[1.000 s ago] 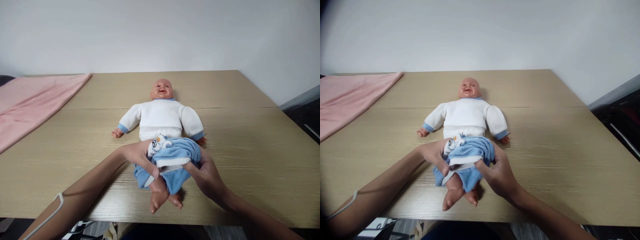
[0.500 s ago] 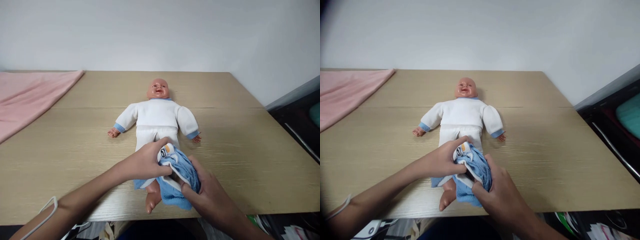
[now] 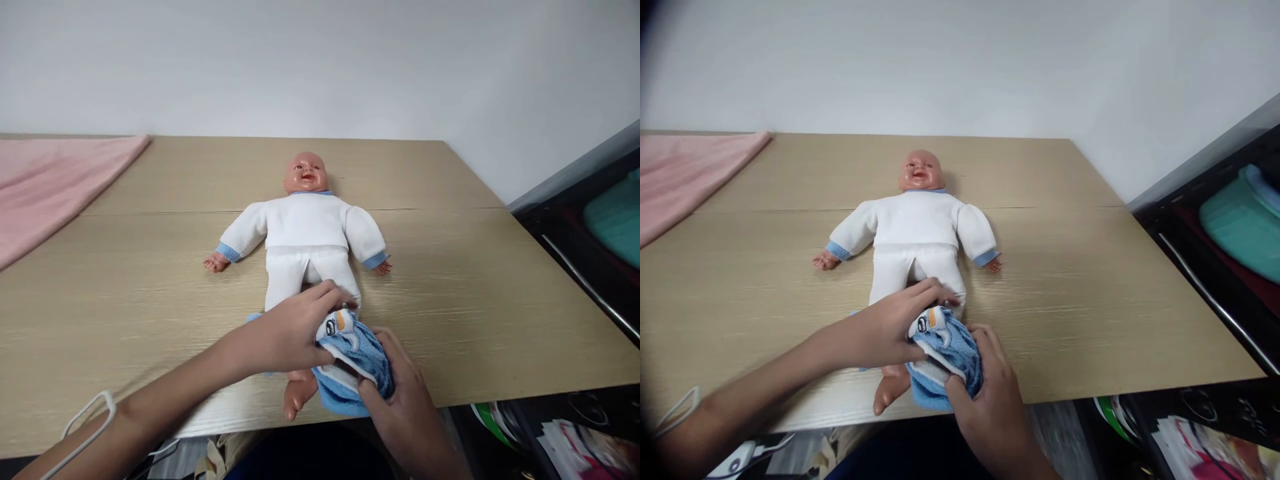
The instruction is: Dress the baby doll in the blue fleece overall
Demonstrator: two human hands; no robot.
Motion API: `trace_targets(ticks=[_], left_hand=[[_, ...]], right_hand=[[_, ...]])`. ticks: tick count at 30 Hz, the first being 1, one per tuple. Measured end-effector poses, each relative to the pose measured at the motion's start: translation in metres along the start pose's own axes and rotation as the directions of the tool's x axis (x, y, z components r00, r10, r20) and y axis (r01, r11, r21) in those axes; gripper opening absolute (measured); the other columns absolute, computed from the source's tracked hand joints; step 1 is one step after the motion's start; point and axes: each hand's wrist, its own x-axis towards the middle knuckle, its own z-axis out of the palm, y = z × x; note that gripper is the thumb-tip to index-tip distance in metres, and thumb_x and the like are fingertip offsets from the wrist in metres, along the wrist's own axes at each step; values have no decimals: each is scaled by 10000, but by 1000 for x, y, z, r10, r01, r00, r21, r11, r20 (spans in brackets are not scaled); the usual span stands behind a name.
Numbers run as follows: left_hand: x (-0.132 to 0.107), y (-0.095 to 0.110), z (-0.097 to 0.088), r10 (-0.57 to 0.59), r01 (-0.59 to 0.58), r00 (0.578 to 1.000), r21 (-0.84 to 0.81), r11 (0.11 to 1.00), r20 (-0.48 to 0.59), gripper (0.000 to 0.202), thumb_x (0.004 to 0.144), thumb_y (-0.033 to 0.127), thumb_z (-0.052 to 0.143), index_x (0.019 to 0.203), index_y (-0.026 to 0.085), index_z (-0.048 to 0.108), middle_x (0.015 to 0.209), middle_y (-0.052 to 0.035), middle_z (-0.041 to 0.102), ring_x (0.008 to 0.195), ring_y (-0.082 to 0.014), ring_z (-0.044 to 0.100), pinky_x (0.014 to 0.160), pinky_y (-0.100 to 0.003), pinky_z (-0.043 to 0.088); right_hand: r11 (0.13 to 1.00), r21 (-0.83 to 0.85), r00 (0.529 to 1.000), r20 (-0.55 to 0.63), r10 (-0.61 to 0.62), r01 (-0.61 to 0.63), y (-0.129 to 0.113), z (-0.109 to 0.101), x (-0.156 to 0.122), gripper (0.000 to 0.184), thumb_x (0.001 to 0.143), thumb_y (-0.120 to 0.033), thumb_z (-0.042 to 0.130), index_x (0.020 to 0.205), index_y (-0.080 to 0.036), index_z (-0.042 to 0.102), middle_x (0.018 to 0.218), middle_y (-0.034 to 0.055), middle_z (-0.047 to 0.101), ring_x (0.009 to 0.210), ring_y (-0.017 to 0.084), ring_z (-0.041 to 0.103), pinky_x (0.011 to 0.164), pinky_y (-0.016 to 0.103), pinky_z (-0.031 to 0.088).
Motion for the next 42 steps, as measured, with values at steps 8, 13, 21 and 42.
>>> trace_targets(ticks=[8, 13, 21, 42], left_hand=[[-2, -7, 6, 19, -22, 998, 60, 998, 53, 1042, 801, 101, 804, 1733, 294, 378, 1640, -123, 486, 1431, -342, 635, 1184, -526, 595], [-2, -5, 6, 25, -26, 999, 34, 999, 31, 941, 802, 134, 806, 1645, 276, 413, 1653, -115, 497, 1462, -329, 609, 1193, -507, 578], [-4, 5, 14, -124, 134, 991, 306, 943, -53, 597, 824, 302, 786, 1301, 203, 440, 1178, -133, 673, 1139, -398, 638, 963, -542, 562], [0, -15, -12, -23, 89, 991, -537, 839, 129, 644, 757, 100, 883, 1290, 251, 555, 1169, 7, 700, 985, -171, 664, 866, -292, 526]], right_hand=[[996, 88, 998, -51, -21, 26, 19, 19, -22, 586, 846, -122, 587, 1389, -329, 661, 1403, 23, 707, 1300, 207, 738, 1143, 298, 603], [990, 142, 993, -117, 17, 0, 27, 34, -25, 526, 875, -112, 613, 1354, -323, 660, 1385, 31, 713, 1285, 222, 732, 1169, 356, 595], [966, 248, 992, -85, 91, -68, 29, 30, -25, 398, 964, -182, 649, 1347, -290, 674, 1331, 53, 761, 1211, 245, 768, 1123, 390, 626], [774, 631, 990, -62, 124, -57, 18, 34, -23, 601, 998, -199, 839, 1496, -362, 544, 1407, 68, 808, 1213, 220, 853, 1001, 306, 724]])
